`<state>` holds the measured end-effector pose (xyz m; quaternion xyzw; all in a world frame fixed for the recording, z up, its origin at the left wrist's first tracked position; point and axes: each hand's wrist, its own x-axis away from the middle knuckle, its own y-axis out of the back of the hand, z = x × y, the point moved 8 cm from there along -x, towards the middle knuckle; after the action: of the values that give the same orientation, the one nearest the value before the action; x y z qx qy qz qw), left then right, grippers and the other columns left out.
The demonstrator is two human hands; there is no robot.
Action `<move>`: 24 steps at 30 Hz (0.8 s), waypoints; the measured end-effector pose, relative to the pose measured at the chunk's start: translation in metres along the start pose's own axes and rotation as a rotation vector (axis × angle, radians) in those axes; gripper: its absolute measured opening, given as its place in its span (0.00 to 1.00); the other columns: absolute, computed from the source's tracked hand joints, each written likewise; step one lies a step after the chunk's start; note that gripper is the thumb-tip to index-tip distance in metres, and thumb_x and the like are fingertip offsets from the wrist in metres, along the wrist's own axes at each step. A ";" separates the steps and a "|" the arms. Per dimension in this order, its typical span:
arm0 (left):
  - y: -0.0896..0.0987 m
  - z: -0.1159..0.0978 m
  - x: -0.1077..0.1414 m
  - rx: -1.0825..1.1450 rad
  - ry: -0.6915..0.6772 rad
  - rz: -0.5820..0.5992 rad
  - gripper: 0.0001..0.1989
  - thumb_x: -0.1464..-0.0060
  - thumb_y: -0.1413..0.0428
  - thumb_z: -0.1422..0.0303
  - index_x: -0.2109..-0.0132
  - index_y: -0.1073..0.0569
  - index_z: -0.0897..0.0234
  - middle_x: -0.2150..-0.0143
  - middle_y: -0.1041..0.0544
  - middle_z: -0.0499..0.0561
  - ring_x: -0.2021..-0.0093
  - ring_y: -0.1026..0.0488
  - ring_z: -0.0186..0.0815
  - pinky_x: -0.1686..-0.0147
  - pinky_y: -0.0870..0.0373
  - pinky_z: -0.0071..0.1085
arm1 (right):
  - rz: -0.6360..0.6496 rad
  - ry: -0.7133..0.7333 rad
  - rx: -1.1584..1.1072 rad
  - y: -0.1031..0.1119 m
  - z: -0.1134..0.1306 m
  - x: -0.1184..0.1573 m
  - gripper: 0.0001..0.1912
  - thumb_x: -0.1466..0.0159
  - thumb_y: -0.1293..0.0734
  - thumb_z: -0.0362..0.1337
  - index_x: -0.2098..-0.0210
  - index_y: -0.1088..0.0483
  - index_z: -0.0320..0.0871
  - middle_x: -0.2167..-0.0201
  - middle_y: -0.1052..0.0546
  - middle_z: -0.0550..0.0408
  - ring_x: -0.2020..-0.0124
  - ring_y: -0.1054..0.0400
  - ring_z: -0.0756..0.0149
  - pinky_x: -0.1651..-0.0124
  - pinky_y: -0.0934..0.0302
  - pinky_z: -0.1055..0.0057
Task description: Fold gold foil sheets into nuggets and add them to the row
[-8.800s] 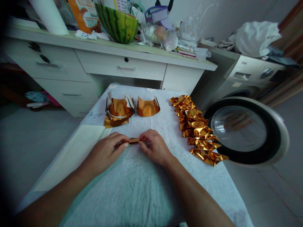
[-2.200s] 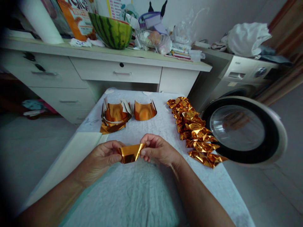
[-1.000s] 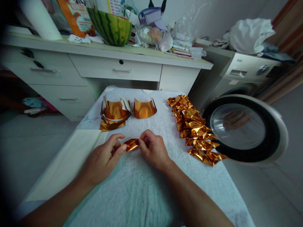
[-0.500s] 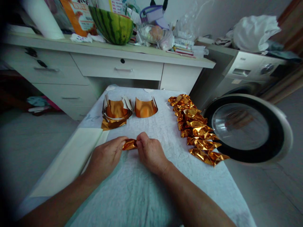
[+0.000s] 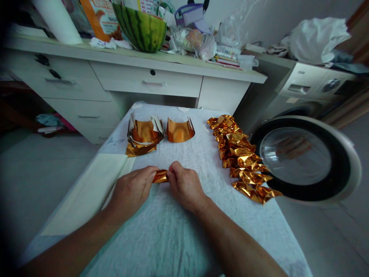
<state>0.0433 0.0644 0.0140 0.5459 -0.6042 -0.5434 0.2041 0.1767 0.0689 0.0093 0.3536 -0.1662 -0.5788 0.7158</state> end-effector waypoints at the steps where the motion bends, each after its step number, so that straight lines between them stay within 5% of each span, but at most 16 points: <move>1: 0.000 0.000 0.000 0.000 0.003 -0.004 0.11 0.38 0.53 0.72 0.59 0.26 0.63 0.65 0.19 0.52 0.66 0.21 0.38 0.66 0.28 0.31 | 0.002 0.005 -0.001 -0.001 0.000 0.000 0.06 0.32 0.43 0.36 0.66 0.38 0.45 0.78 0.30 0.60 0.78 0.35 0.69 0.71 0.46 0.75; 9: 0.008 0.000 0.000 -0.046 0.016 -0.078 0.12 0.36 0.57 0.70 0.58 0.29 0.62 0.67 0.19 0.50 0.70 0.22 0.36 0.71 0.31 0.29 | 0.047 0.121 0.015 -0.007 0.010 0.003 0.06 0.32 0.43 0.36 0.65 0.37 0.45 0.77 0.29 0.60 0.77 0.34 0.70 0.72 0.45 0.76; 16: 0.005 -0.003 0.001 -0.098 -0.019 -0.048 0.10 0.38 0.53 0.72 0.59 0.27 0.63 0.68 0.19 0.51 0.70 0.22 0.38 0.71 0.31 0.30 | -0.052 0.029 -0.008 0.001 0.001 0.002 0.05 0.32 0.41 0.37 0.63 0.36 0.44 0.77 0.29 0.60 0.78 0.35 0.71 0.71 0.45 0.76; 24: 0.000 0.000 0.002 -0.108 0.008 -0.015 0.10 0.37 0.53 0.71 0.58 0.27 0.62 0.69 0.19 0.51 0.72 0.22 0.38 0.73 0.33 0.30 | 0.017 0.034 0.037 -0.005 0.003 -0.001 0.08 0.32 0.42 0.36 0.67 0.36 0.44 0.76 0.29 0.59 0.77 0.34 0.71 0.71 0.45 0.76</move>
<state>0.0422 0.0627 0.0131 0.5408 -0.5691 -0.5745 0.2317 0.1705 0.0680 0.0081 0.3749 -0.1676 -0.5635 0.7168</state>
